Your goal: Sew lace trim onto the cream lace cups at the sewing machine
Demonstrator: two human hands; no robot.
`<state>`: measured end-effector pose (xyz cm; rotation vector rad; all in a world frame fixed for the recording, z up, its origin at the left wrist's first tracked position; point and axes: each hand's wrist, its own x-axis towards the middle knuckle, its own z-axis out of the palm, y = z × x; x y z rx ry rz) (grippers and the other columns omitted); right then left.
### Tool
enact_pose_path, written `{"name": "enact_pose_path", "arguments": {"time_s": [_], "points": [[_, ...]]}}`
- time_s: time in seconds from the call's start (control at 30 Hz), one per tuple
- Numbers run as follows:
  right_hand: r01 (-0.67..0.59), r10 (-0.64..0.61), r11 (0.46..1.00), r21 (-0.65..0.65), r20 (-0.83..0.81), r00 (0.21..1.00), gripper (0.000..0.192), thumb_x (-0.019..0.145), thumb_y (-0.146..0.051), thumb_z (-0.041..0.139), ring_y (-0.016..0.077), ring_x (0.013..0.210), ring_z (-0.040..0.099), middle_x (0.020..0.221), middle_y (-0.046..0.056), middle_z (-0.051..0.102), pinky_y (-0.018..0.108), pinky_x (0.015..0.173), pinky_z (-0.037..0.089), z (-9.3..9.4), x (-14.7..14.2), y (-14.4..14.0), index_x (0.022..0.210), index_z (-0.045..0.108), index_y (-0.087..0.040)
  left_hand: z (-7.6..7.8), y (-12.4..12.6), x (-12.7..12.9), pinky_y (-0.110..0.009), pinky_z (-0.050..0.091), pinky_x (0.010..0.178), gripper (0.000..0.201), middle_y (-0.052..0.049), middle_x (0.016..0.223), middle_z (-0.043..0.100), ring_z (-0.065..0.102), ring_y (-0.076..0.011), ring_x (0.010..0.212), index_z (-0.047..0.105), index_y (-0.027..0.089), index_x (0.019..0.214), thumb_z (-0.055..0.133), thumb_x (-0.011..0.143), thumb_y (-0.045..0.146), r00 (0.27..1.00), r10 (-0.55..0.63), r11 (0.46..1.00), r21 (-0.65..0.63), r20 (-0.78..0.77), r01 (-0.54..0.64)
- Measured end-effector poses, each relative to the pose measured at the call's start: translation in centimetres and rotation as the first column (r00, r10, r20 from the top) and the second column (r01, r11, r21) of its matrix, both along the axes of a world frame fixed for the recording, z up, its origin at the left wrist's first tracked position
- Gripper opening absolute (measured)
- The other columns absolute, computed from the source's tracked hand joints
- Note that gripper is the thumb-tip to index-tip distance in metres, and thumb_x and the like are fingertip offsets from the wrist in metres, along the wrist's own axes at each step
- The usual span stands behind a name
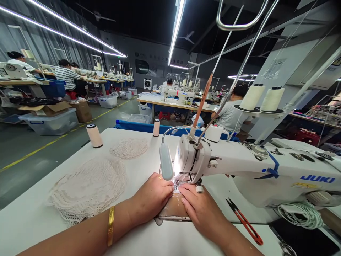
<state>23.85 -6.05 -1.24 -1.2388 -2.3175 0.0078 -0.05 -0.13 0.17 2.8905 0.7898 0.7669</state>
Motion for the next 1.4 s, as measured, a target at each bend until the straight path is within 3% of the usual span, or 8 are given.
{"name": "enact_pose_path", "arguments": {"time_s": [0.17, 0.27, 0.4, 0.57, 0.77, 0.83, 0.97, 1.4], "points": [[-0.021, 0.022, 0.999, 0.026, -0.004, 1.000, 0.033, 0.105, -0.009, 0.050, 0.0294, 0.105, 0.074, 0.133, 0.012, 0.075, 0.044, 0.085, 0.064, 0.2, 0.1, -0.1, 0.131, 0.067, -0.021, 0.8, -0.3, -0.2, -0.046, 0.049, 0.091, 0.019, -0.010, 0.122, 0.075, 0.066, -0.0315, 0.105, 0.070, 0.019, 0.117, 0.067, 0.098, 0.017, 0.980, 0.182, 0.982, -0.045, -0.077, -0.186], [-0.051, 0.052, 0.997, 0.054, -0.015, 0.999, 0.033, 0.106, -0.008, 0.047, 0.0272, 0.097, 0.074, 0.128, 0.011, 0.076, 0.041, 0.081, 0.062, 0.4, 0.3, -0.2, 0.131, 0.064, -0.021, 0.8, -0.7, -0.3, -0.046, 0.046, 0.087, 0.007, -0.010, 0.114, 0.074, 0.062, -0.0315, 0.099, 0.070, 0.020, 0.102, 0.072, 0.096, 0.023, 0.965, 0.255, 0.967, -0.008, -0.061, -0.256], [-0.129, 0.135, 0.986, 0.106, -0.055, 0.989, 0.036, 0.106, -0.006, 0.046, 0.0280, 0.101, 0.072, 0.117, 0.009, 0.078, 0.040, 0.080, 0.060, 0.6, 0.2, -0.5, 0.133, 0.062, -0.023, 0.4, -0.9, -0.4, -0.044, 0.039, 0.085, 0.033, -0.004, 0.081, 0.063, 0.057, -0.0263, 0.086, 0.052, 0.020, 0.068, 0.065, 0.097, 0.028, 0.993, 0.102, 0.994, -0.032, 0.057, -0.101], [-0.272, 0.277, 0.960, 0.071, -0.086, 0.957, 0.045, 0.103, -0.003, 0.048, 0.0265, 0.110, 0.069, 0.126, 0.009, 0.075, 0.038, 0.086, 0.058, 1.1, -0.5, -0.8, 0.141, 0.057, -0.023, 1.0, -0.6, -1.1, -0.037, 0.038, 0.076, 0.024, -0.004, 0.087, 0.063, 0.056, -0.0224, 0.081, 0.050, 0.021, 0.076, 0.051, 0.100, 0.018, 0.997, 0.035, 0.992, -0.122, 0.075, -0.026], [-0.032, 0.032, 0.992, 0.125, -0.002, 0.999, 0.028, 0.087, 0.001, 0.049, 0.0261, 0.082, 0.058, 0.085, 0.006, 0.067, 0.035, 0.069, 0.050, 0.7, 0.9, -0.2, 0.092, 0.063, -0.023, 2.7, -1.2, -1.7, -0.030, 0.041, 0.068, 0.020, -0.001, 0.088, 0.067, 0.061, -0.0178, 0.077, 0.062, 0.021, 0.082, 0.055, 0.098, 0.011, 0.998, -0.049, 0.934, -0.356, -0.030, 0.035], [-0.014, 0.018, 0.984, 0.178, -0.021, 1.000, 0.033, 0.089, 0.002, 0.048, 0.0260, 0.081, 0.057, 0.086, 0.006, 0.068, 0.035, 0.068, 0.049, 0.6, 1.3, -0.1, 0.102, 0.066, -0.022, 2.7, -1.4, -1.7, -0.030, 0.042, 0.070, 0.018, -0.002, 0.091, 0.069, 0.062, -0.0182, 0.079, 0.065, 0.021, 0.084, 0.058, 0.098, 0.012, 0.998, -0.059, 0.943, -0.328, -0.004, 0.055], [-0.186, 0.196, 0.974, 0.129, -0.074, 0.978, 0.045, 0.095, 0.003, 0.049, 0.0249, 0.093, 0.063, 0.114, 0.006, 0.077, 0.037, 0.081, 0.053, 0.8, 0.8, -0.3, 0.128, 0.065, -0.024, 1.8, -1.4, -1.4, -0.034, 0.045, 0.077, 0.012, -0.003, 0.112, 0.075, 0.066, -0.0217, 0.092, 0.069, 0.021, 0.096, 0.068, 0.094, 0.010, 0.996, -0.085, 0.970, -0.225, 0.036, 0.091], [-0.168, 0.169, 0.985, 0.028, -0.025, 0.985, 0.037, 0.092, 0.003, 0.054, 0.0255, 0.101, 0.068, 0.111, 0.004, 0.079, 0.035, 0.080, 0.053, 0.5, 0.6, -0.5, 0.111, 0.069, -0.025, 1.4, -2.3, -0.8, -0.037, 0.042, 0.078, 0.014, 0.002, 0.105, 0.076, 0.065, -0.0214, 0.092, 0.068, 0.021, 0.089, 0.078, 0.092, 0.012, 0.999, -0.048, 0.986, -0.158, -0.015, 0.045]]}}
